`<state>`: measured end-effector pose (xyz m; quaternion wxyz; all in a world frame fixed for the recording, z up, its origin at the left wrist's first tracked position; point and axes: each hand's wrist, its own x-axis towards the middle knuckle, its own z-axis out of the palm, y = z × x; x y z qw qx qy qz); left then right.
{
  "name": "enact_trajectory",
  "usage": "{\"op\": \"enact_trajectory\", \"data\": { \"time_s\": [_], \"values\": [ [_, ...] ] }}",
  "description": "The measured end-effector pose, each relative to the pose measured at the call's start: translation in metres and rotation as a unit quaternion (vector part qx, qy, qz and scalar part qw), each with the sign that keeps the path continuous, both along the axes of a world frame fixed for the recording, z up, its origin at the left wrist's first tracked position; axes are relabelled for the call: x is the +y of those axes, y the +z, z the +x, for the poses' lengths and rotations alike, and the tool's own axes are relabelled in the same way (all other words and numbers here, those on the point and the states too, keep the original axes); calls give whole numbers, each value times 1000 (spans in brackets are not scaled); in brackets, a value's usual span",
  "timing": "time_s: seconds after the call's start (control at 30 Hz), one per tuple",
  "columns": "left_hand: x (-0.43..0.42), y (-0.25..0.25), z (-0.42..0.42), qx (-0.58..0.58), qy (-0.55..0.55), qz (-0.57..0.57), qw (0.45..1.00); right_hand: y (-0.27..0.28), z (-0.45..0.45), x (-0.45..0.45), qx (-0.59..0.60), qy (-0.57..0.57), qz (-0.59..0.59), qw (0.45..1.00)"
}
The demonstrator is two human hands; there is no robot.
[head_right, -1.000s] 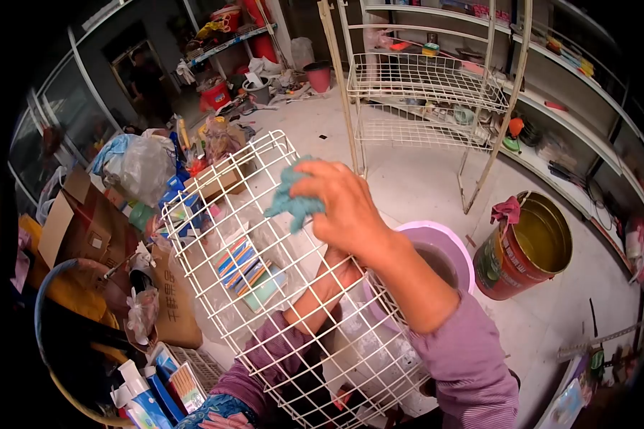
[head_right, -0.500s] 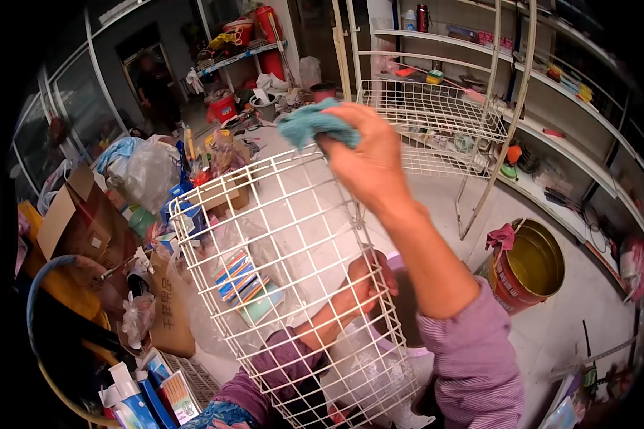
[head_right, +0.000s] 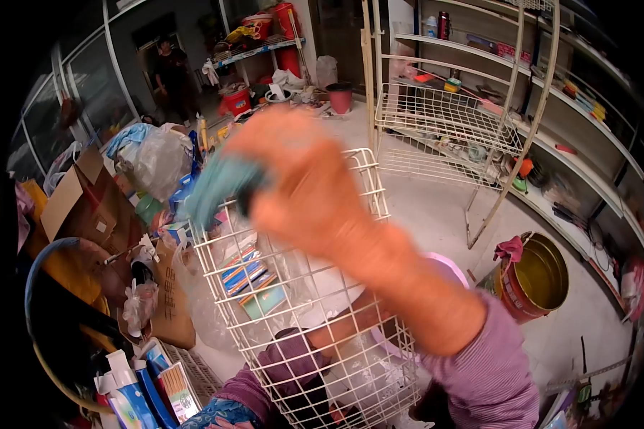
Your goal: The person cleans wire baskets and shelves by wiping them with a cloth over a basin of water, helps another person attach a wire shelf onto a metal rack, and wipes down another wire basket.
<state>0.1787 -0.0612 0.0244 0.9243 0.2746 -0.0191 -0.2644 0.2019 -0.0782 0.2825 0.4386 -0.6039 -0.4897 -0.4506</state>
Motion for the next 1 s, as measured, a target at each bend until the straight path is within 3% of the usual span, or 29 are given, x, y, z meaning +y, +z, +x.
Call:
{"op": "enact_trajectory", "data": {
  "time_s": [0.03, 0.07, 0.1, 0.13, 0.2, 0.3, 0.4, 0.5, 0.57, 0.6, 0.67, 0.8, 1.0],
  "values": [
    [1, 0, -2, -1, 0, 0, 1000, 13, 9, -15, 58, -48, 2, 997],
    [0, -1, -3, -1, -3, 0, 1000, 16, 28, -26, 39, -127, 8, 991],
    [1, 1, -3, -3, -2, -2, 1000, 15, 39, -36, 150, -196, -12, 969],
    [0, 3, 0, -5, -1, -4, 1000, 18, 39, -38, 150, -197, -13, 969],
    [-2, 1, -5, 2, -9, -5, 1000, 20, 38, -40, 465, -200, -172, 845],
    [-3, -1, -5, 1, -7, -3, 1000, 5, 33, -17, 372, -246, -277, 851],
    [-3, -3, -6, -1, -5, 1, 1000, 21, 17, 18, 377, -208, -354, 830],
    [-6, -3, -8, -2, -7, 2, 1000, 15, 5, 50, 333, -174, -331, 866],
    [-5, -2, -9, -3, -8, 2, 1000, 9, -10, 62, 214, -153, -389, 883],
    [-5, -2, -10, -4, -8, 2, 1000, 0, -18, 62, 216, -149, -390, 883],
    [-5, -2, -10, -7, -8, -1, 1000, -27, -34, 56, -13, -162, -351, 922],
    [-6, 0, -12, -14, -9, -6, 1000, -70, -64, 37, -27, -55, -365, 929],
    [-6, 4, -17, -20, -7, -13, 1000, -109, -117, -3, 111, 64, -332, 935]
  ]
}}
